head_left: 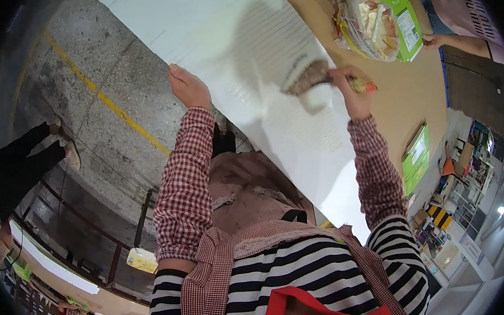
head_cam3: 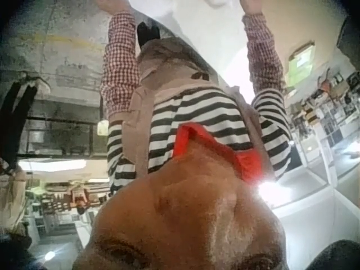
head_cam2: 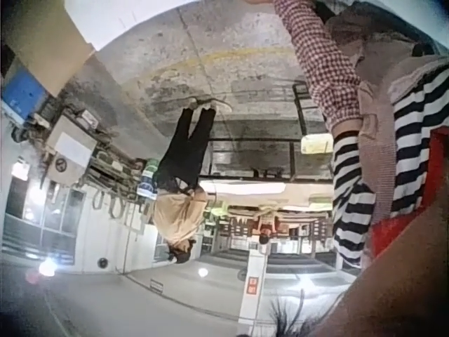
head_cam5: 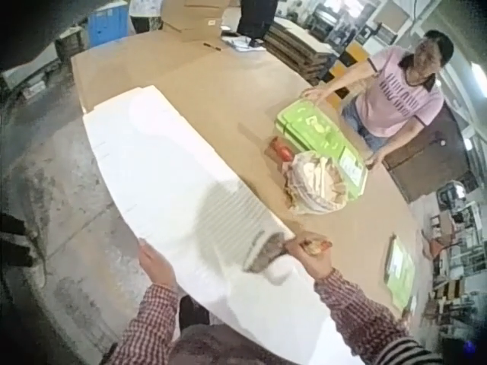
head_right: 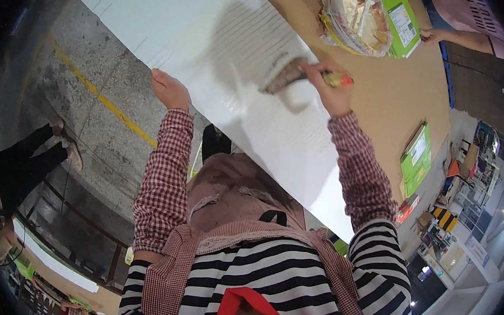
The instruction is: Applying glue or adhesive to a large sheet of white paper using a brush in a manufacturing setting.
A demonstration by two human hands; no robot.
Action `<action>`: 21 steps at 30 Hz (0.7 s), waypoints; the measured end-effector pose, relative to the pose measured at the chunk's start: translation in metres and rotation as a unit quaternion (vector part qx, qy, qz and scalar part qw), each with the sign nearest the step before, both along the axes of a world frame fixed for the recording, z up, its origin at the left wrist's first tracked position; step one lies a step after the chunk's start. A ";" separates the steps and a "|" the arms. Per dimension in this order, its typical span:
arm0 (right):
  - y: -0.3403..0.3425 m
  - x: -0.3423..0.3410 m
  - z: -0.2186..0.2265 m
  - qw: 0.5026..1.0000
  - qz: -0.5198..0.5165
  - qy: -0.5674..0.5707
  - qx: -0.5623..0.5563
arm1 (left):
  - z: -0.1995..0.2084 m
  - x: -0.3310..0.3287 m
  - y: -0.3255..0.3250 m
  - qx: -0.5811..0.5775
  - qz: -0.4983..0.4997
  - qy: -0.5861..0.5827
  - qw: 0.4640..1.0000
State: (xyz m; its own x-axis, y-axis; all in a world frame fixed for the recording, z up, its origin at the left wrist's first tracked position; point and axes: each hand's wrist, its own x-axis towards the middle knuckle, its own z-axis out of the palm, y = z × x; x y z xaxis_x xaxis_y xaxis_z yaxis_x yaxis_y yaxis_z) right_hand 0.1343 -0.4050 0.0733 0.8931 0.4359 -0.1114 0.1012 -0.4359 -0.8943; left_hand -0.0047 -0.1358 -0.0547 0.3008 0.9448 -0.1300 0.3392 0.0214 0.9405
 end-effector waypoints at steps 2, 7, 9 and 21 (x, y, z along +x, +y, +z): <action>-0.030 -0.015 0.005 0.999 -0.003 0.027 0.016 | 0.001 0.000 0.000 0.033 0.019 -0.011 0.999; -0.025 -0.011 0.023 0.998 0.011 -0.014 0.056 | -0.005 -0.023 -0.034 -0.118 0.061 -0.104 0.986; -0.001 -0.001 0.024 0.998 0.007 -0.017 0.057 | 0.002 -0.040 -0.068 -0.143 0.048 -0.072 0.986; -0.043 -0.021 0.017 0.999 0.025 -0.013 0.046 | 0.006 -0.050 -0.121 -0.066 0.004 -0.036 0.997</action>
